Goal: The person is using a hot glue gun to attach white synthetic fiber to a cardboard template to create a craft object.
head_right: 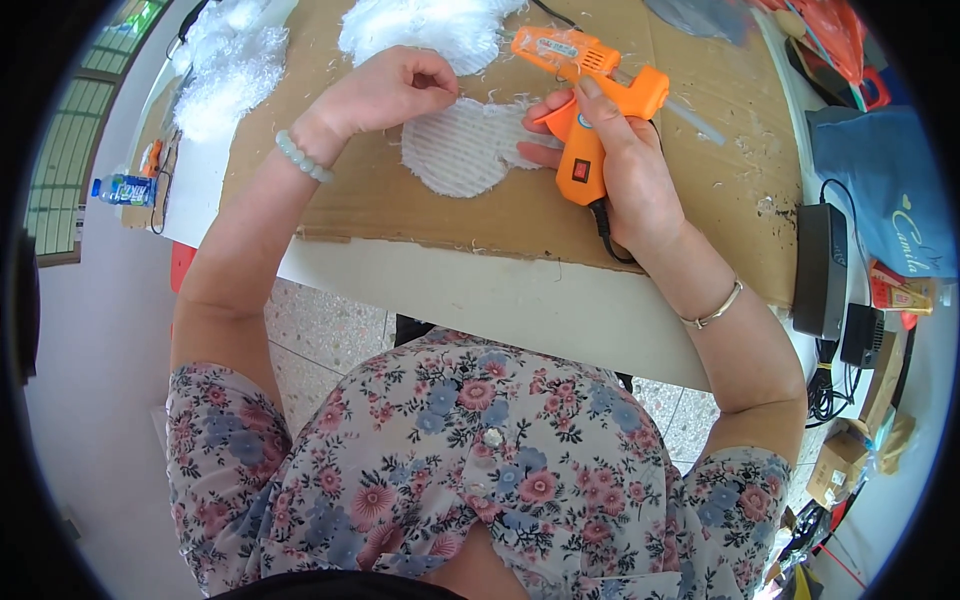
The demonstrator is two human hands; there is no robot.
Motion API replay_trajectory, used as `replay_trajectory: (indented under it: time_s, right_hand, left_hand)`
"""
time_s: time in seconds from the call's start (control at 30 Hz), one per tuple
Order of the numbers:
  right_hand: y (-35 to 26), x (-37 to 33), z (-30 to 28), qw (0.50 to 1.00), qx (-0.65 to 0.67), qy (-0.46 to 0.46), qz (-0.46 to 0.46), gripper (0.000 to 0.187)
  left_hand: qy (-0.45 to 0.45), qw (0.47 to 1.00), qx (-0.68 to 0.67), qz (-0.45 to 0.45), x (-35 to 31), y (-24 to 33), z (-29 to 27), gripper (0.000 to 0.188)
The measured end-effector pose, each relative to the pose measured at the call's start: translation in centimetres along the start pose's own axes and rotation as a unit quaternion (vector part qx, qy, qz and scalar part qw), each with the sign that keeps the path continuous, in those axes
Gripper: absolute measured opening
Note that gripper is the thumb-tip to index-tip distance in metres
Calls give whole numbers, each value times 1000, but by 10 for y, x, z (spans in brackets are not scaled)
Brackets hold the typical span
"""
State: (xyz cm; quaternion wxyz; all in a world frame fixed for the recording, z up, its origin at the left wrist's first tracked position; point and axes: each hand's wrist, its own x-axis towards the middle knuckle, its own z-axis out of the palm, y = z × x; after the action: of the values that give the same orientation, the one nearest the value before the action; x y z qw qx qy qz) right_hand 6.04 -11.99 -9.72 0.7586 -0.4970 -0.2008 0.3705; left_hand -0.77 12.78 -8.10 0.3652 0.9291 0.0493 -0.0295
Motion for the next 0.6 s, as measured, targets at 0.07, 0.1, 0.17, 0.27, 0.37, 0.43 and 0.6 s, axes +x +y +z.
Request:
replay_trajectory:
  time_s: [0.07,0.1,0.17,0.27,0.37,0.43,0.6]
  right_hand:
    - [0,-2,1,1000,3,6,4,37]
    - [-1,-3,2,1000,1,5,11,37]
    - [-2,-6,1,1000,1,8,17,37]
    - [-1,-8,-3,1000,2,5,15,37]
    - [-1,-11,-4,1000,-3,6,14,36]
    - [-1,-13,-3,1000,0,9,9,36]
    - [0,-11,-4,1000,0,9,10,36]
  left_hand:
    - [-7,1000,-20,13,-5,-1,0,13]
    - [12,998,-17,55,-8,-2,1,11]
    - [28,995,-14,98,-14,-1,3,9]
    - [54,976,67,201,-22,0,9,9]
    - [118,937,135,301,-29,2,16,13]
    - [108,942,126,293,-33,10,18,19]
    - [124,954,123,243,-30,17,25,24]
